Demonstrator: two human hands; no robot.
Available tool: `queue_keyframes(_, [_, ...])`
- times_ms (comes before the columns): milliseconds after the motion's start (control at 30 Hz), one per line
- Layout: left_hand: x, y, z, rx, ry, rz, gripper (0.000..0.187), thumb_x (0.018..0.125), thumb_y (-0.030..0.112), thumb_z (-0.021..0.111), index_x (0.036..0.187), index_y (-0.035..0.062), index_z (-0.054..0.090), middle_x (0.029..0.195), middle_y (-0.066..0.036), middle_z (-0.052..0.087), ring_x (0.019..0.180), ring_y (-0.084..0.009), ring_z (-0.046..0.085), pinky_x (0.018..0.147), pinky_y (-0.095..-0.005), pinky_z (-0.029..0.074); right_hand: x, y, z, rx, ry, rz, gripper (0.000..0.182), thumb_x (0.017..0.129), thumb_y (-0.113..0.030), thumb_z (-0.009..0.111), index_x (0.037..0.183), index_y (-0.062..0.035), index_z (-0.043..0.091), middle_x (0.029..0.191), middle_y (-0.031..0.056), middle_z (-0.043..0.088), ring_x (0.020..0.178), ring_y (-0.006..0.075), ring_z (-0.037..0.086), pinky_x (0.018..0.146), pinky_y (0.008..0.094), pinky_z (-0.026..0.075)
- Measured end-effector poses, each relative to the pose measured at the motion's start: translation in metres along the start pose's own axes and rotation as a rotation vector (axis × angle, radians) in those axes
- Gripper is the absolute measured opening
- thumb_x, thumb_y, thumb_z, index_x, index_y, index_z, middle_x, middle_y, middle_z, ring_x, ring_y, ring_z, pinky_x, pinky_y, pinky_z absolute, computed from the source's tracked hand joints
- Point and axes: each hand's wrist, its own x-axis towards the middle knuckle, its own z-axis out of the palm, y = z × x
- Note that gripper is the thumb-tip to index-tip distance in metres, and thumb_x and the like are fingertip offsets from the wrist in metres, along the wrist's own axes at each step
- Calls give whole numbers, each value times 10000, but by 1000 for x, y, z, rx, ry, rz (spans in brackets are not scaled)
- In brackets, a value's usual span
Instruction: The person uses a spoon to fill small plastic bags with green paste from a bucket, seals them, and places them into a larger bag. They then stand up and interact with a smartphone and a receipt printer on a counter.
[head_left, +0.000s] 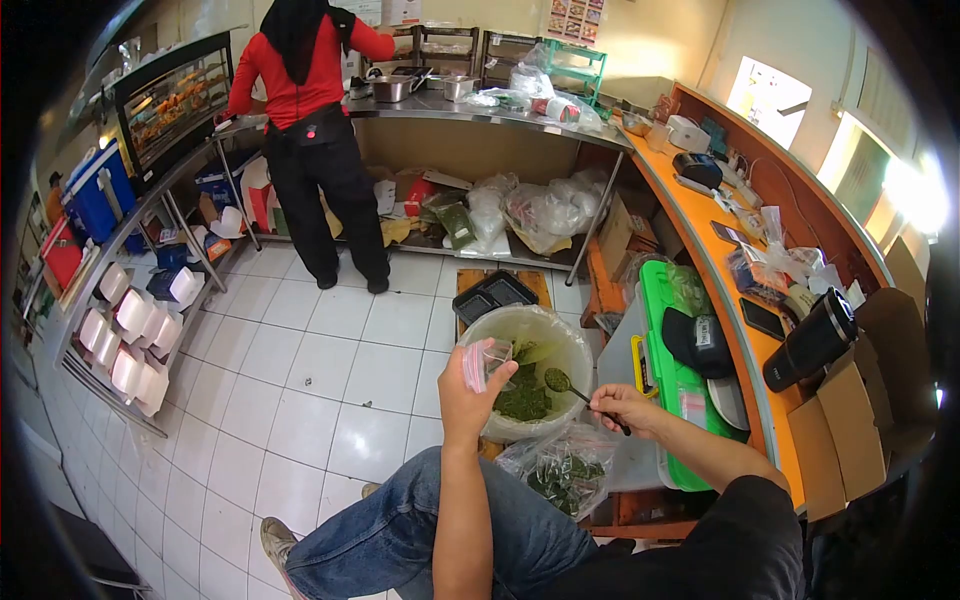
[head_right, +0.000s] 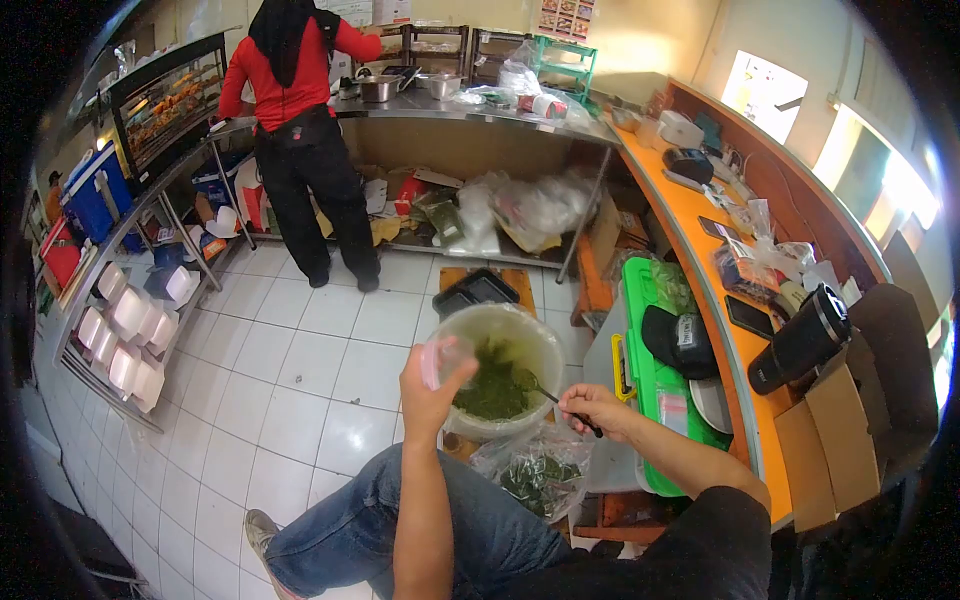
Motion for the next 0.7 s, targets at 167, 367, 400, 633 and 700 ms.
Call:
queue_keyframes(167, [-1,-9,3,133,-107,105,463,729,253,866,1082,35,660,967,-114,710,852,-214,680,762,-321,522,-6,-34,2,-95,-8,-60,121,898,-142,693,942,-78,600,774,23,637,533,72,546,428,211,378])
queue_keyframes(367, [-4,-8,6,186,-264,88,490,697,234,876,1092,42,660,981,-126,709,895,-255,679,791,-340,512,-20,-100,6,-323,-58,-158,112,884,-133,700,927,-59,628,739,28,648,503,58,517,428,202,355])
queue_keyframes(400, [-4,-7,7,185,-265,90,490,697,234,876,1092,42,660,981,-126,709,895,-255,679,791,-340,512,-21,-109,8,-377,-66,-157,114,879,-135,704,926,-57,636,745,31,654,502,58,513,432,203,355])
queue_keyframes(633, [-4,-2,6,132,-327,180,484,712,191,865,1119,32,656,989,-119,706,901,-256,670,806,-330,505,-11,-149,13,-645,-177,-143,119,838,-131,704,917,-48,670,749,24,663,521,68,520,473,223,390])
queue_keyframes(700, [-4,-2,6,112,-315,211,478,717,184,861,1120,29,655,987,-117,705,895,-255,668,804,-328,504,-7,-155,18,-715,-194,-145,115,836,-131,696,912,-46,674,746,19,658,528,74,525,486,231,406])
